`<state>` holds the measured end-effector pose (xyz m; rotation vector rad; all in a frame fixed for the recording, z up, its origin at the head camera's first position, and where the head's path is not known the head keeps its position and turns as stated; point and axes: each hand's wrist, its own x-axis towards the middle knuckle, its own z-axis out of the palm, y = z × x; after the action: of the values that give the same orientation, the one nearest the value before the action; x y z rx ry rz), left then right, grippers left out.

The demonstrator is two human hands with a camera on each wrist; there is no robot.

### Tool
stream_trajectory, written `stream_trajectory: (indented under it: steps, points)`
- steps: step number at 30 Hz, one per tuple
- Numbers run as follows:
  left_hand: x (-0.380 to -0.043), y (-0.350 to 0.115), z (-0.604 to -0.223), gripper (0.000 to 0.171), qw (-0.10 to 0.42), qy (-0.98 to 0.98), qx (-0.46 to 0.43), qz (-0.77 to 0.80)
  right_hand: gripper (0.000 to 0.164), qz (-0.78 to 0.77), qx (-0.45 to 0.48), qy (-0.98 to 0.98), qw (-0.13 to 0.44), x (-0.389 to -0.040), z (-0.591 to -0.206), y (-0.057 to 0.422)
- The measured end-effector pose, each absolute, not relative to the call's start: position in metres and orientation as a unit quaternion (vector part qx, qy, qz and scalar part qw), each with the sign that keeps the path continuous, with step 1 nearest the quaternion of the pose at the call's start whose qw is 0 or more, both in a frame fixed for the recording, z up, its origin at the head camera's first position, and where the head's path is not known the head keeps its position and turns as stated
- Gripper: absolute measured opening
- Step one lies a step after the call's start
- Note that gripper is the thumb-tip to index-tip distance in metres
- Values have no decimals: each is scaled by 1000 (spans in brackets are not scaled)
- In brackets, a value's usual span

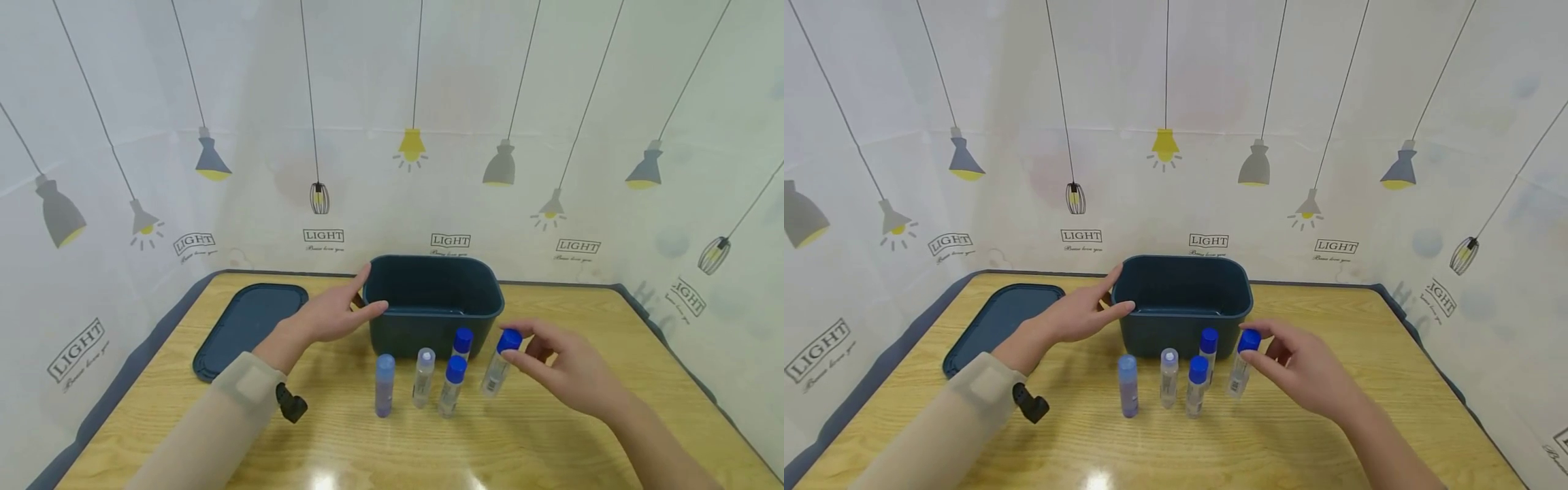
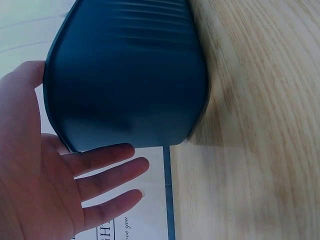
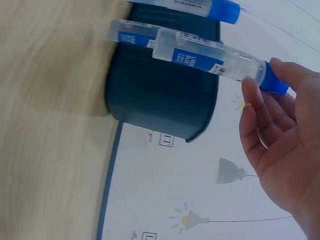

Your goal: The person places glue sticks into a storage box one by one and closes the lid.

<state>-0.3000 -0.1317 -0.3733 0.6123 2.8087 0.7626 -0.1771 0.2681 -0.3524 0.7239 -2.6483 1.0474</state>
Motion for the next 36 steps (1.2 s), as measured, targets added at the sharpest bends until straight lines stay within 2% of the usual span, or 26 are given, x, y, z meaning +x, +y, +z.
stream_trajectory:
  steps: [8, 18, 27, 36]
  points:
    - [-300, -133, -372, 102, 91, 939, 200, 264, 42, 361, 239, -874, 222, -182, -331, 270]
    - [-300, -132, -374, 102, 85, 941, 194, 262, 44, 366, 214, -857, 293, -205, -303, 263]
    - [-300, -132, -377, 101, 78, 942, 193, 263, 40, 389, 194, -859, 272, -241, -294, 246]
    - [-300, -130, -380, 101, 82, 939, 196, 270, 43, 380, 197, -879, 212, -283, -304, 221]
